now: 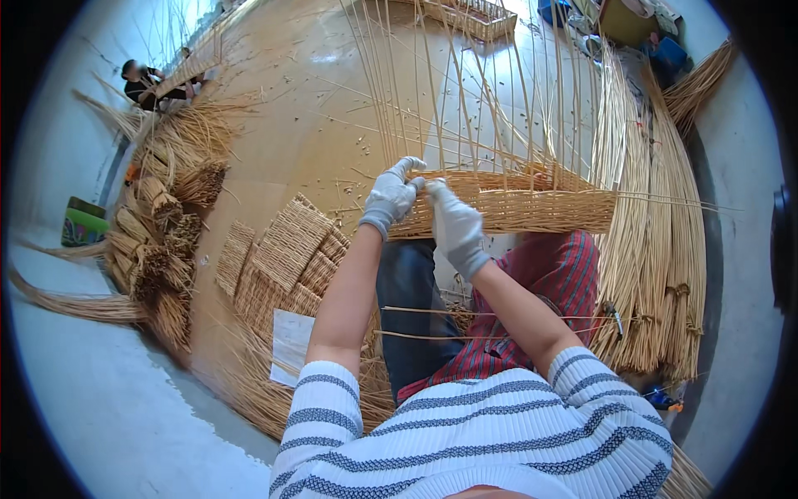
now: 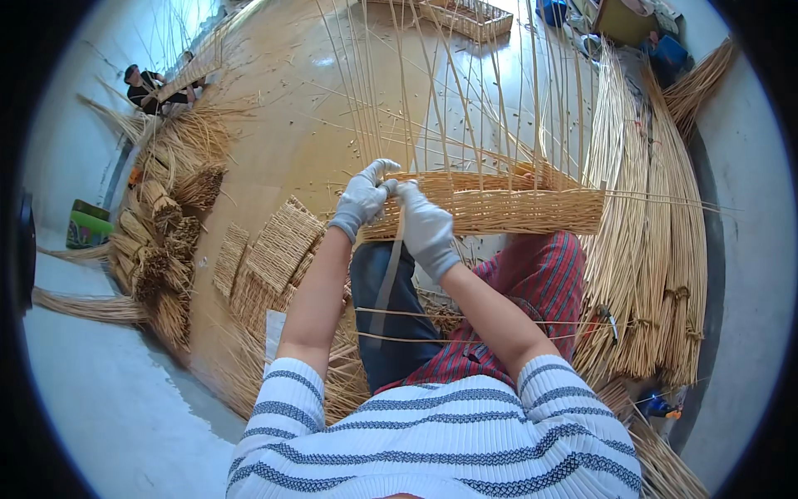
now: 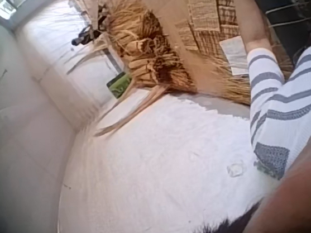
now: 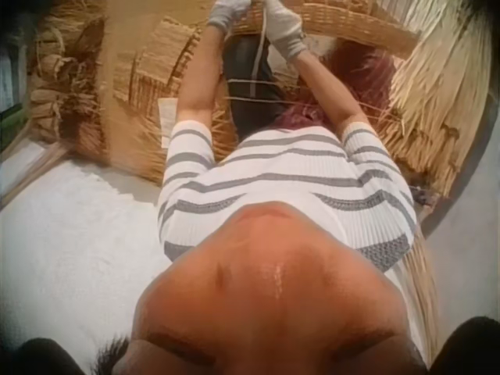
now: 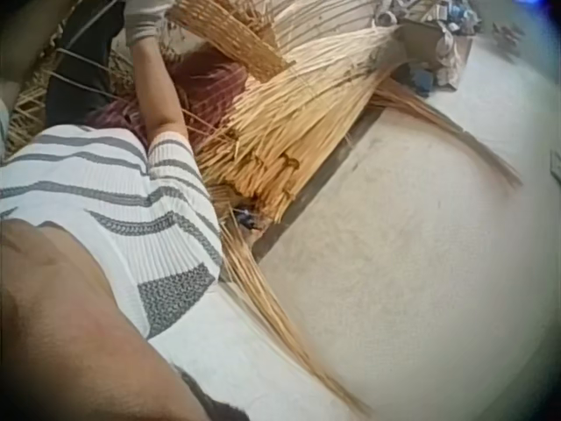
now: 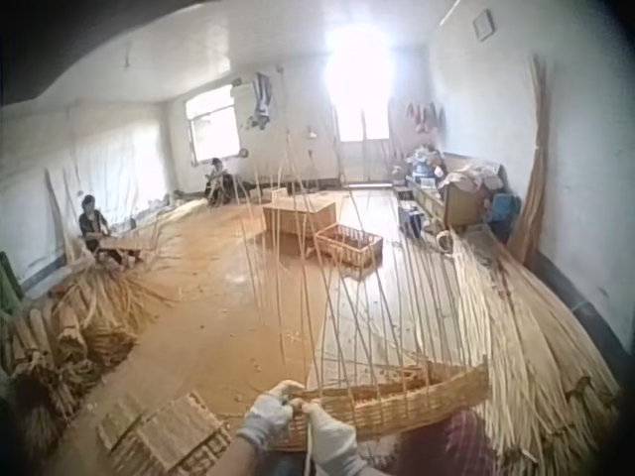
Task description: Weaving a wicker basket using long wood strands and trimming them with pliers.
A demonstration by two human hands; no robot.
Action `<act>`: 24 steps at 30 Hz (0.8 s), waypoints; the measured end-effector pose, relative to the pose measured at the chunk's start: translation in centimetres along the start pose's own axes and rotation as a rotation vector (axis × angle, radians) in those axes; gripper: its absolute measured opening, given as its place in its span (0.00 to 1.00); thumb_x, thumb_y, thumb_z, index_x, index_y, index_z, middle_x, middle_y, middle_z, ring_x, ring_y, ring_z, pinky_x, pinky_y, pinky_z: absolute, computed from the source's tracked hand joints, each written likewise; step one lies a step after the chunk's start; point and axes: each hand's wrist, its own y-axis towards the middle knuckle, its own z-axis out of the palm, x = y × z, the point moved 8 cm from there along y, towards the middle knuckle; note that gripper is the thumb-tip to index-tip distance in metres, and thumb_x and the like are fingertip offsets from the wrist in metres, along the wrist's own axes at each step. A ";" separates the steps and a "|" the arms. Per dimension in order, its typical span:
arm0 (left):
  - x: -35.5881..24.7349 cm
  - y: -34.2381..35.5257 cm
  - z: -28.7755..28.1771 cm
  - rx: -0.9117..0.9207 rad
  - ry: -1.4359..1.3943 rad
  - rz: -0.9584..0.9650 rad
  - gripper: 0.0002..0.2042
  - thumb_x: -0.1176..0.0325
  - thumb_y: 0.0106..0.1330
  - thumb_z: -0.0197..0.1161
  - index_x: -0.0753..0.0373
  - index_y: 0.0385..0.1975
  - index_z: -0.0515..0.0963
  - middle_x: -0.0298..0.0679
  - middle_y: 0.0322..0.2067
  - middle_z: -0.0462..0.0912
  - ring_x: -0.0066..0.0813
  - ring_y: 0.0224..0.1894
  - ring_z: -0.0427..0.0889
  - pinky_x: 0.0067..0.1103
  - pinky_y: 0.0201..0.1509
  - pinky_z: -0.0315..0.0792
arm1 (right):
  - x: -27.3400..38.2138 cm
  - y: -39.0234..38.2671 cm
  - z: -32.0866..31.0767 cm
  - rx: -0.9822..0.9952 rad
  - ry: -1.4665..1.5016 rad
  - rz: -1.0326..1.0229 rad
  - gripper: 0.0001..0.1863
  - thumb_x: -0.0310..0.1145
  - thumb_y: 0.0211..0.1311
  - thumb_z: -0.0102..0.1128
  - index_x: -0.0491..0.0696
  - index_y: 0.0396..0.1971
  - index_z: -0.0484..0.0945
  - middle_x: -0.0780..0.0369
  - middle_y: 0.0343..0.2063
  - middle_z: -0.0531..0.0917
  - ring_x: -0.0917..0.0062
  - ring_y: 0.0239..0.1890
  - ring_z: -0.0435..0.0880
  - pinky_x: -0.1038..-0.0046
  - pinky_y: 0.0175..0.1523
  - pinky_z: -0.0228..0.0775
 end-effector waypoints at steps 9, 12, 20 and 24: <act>1.8 -0.6 -0.5 0.038 -0.098 -0.112 0.05 0.64 0.71 0.61 0.51 0.42 0.83 0.32 0.24 0.82 0.19 0.11 0.70 0.22 0.11 0.64 | 0.0 -0.7 3.6 0.224 -0.118 -0.193 0.11 0.27 0.64 0.52 0.53 0.44 0.79 0.54 0.39 0.86 0.63 0.32 0.88 0.64 0.31 0.79; 1.2 1.0 1.8 0.091 -0.143 -0.021 0.07 0.71 0.66 0.61 0.56 0.40 0.84 0.35 0.26 0.83 0.21 0.19 0.77 0.23 0.21 0.72 | -2.7 -0.5 1.4 0.149 0.048 -0.106 0.12 0.27 0.62 0.55 0.54 0.44 0.79 0.54 0.34 0.86 0.60 0.33 0.87 0.62 0.36 0.79; 6.1 3.6 -3.7 -0.014 -0.008 0.229 0.10 0.62 0.72 0.61 0.55 0.49 0.81 0.32 0.36 0.82 0.19 0.34 0.78 0.19 0.33 0.74 | -8.0 -3.4 -20.0 0.677 0.573 0.593 0.19 0.40 0.69 0.58 0.44 0.54 0.77 0.61 0.28 0.87 0.80 0.22 0.84 0.76 0.25 0.76; 4.1 1.9 -1.3 -0.018 0.023 0.085 0.09 0.62 0.74 0.60 0.51 0.49 0.80 0.29 0.29 0.80 0.11 0.12 0.61 0.14 0.12 0.53 | -10.1 -21.4 -30.2 1.131 0.909 0.698 0.17 0.41 0.71 0.58 0.43 0.47 0.82 0.61 0.37 0.88 0.83 0.30 0.85 0.79 0.32 0.77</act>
